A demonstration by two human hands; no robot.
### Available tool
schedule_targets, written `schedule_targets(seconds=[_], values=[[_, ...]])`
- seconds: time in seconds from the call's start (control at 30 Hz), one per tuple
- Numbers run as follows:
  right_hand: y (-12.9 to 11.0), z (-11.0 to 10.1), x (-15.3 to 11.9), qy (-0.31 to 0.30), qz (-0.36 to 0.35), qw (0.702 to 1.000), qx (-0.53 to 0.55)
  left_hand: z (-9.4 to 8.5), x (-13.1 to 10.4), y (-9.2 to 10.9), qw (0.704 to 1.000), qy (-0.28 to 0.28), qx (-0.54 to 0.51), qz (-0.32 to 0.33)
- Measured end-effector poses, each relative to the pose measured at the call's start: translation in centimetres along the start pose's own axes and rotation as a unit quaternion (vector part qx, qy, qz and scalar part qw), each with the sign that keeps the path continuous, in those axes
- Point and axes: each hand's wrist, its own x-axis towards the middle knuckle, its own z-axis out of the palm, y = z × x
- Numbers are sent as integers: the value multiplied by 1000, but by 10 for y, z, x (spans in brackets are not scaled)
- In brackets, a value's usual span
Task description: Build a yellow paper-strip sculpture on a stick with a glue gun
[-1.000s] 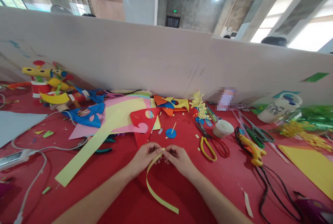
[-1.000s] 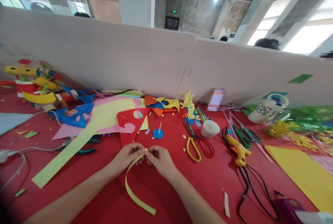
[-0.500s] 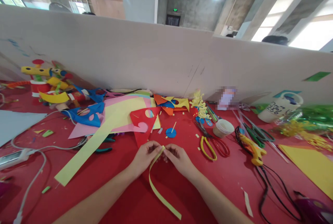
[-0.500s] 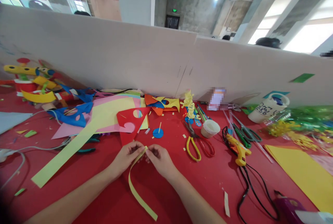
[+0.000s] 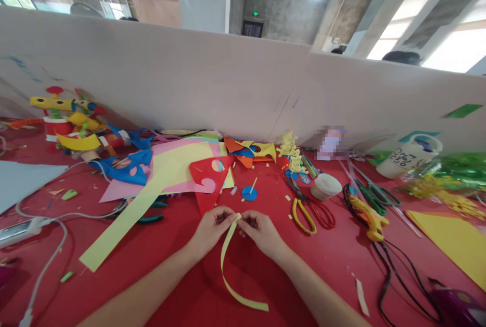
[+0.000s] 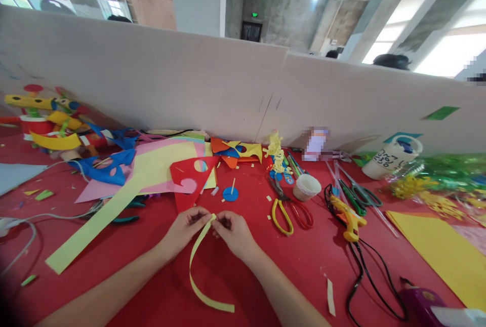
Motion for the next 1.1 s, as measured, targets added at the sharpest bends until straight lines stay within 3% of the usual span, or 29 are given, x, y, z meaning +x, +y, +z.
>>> schedule_targets(seconds=[0.47, 0.6, 0.77, 0.93, 1.1], values=[[-2, 1, -1, 0, -31, 999, -11, 0, 1, 0, 998, 5, -49, -28], [-6, -2, -4, 74, -118, 984, -114, 1, 0, 3, 989, 29, -123, -74], [-9, -4, -9, 63, -227, 943, -234, 1, 0, 5, 979, 45, -182, -84], [-9, -3, -8, 83, -233, 942, -227, 0, 0, 3, 987, 30, -148, -61], [-12, -1, -7, 109, -189, 959, -182, 1, 0, 2, 985, 21, -155, -73]])
